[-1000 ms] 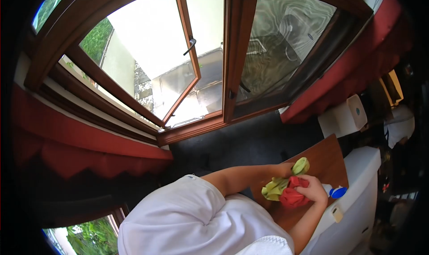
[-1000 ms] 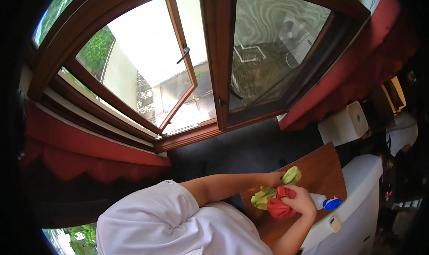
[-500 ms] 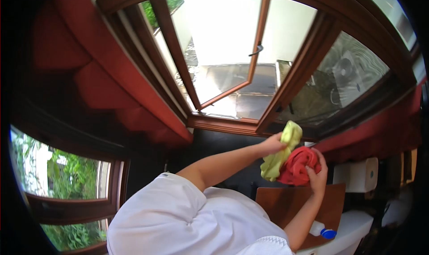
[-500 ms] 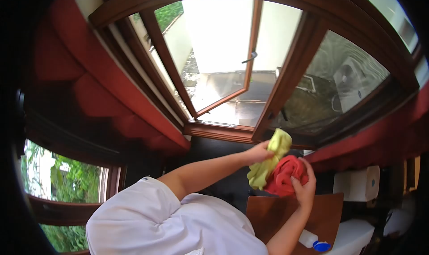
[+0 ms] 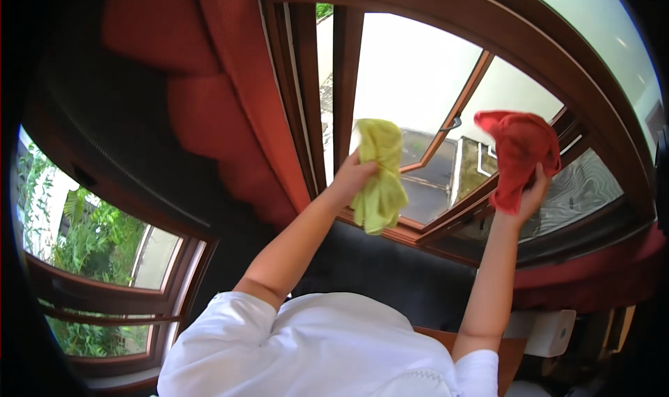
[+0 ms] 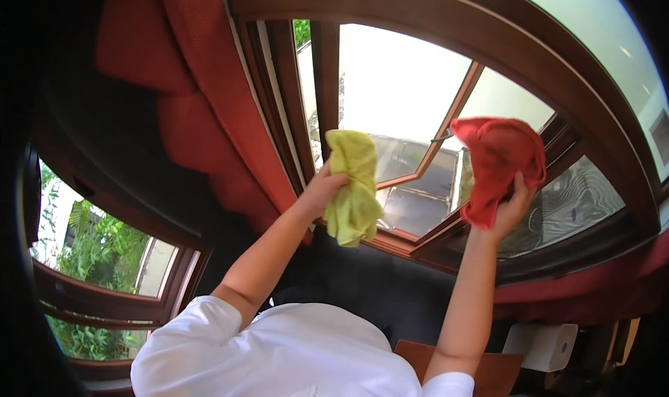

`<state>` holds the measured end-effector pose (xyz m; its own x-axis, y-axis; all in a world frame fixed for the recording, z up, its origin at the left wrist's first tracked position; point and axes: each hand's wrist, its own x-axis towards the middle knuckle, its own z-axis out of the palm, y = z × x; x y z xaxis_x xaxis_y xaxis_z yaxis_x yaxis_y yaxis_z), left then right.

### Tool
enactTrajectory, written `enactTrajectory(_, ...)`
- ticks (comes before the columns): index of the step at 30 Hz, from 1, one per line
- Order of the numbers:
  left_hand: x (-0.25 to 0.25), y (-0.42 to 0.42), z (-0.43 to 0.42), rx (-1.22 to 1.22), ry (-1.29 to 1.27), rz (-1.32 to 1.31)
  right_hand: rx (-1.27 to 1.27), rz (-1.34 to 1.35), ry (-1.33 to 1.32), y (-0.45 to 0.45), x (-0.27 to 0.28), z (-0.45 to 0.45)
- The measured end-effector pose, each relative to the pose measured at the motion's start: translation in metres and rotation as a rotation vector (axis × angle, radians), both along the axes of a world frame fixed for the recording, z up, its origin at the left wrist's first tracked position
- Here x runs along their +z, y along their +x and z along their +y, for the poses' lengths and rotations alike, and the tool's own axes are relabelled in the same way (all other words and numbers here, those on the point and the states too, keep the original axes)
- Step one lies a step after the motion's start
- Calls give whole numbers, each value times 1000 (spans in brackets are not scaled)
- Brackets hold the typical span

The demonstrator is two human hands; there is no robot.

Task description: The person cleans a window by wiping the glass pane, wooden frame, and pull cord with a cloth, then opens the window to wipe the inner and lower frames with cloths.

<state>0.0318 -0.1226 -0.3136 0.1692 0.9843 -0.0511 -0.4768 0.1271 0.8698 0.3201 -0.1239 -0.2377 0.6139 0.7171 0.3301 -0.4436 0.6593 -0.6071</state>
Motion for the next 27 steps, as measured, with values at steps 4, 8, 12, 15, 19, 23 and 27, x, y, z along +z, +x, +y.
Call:
enactTrajectory(4, 15, -47, 18, 44, 87, 46, 41, 217, 279, -62, 61, 38)
enactTrajectory(8, 27, -85, 24, 144, 239, 304, 85, 229, 363, -91, 83, 84)
enactTrajectory(12, 31, -115, 24, 228, 268, 570, -161, 101, 321, -110, 66, 133)
enactTrajectory(15, 42, -131, 21, 378, 397, 1053, -139, -260, 150, -180, 62, 131)
enactTrajectory(19, 57, -137, 18, 592, 640, 1079, -102, -410, 191, -276, 52, 158)
enactTrajectory(23, 78, -138, 13, 700, 687, 1128, -411, -1170, 311, -323, 45, 184)
enactTrajectory(27, 82, -145, 20, 607, 752, 1402, -582, -1628, 388, -350, 61, 191)
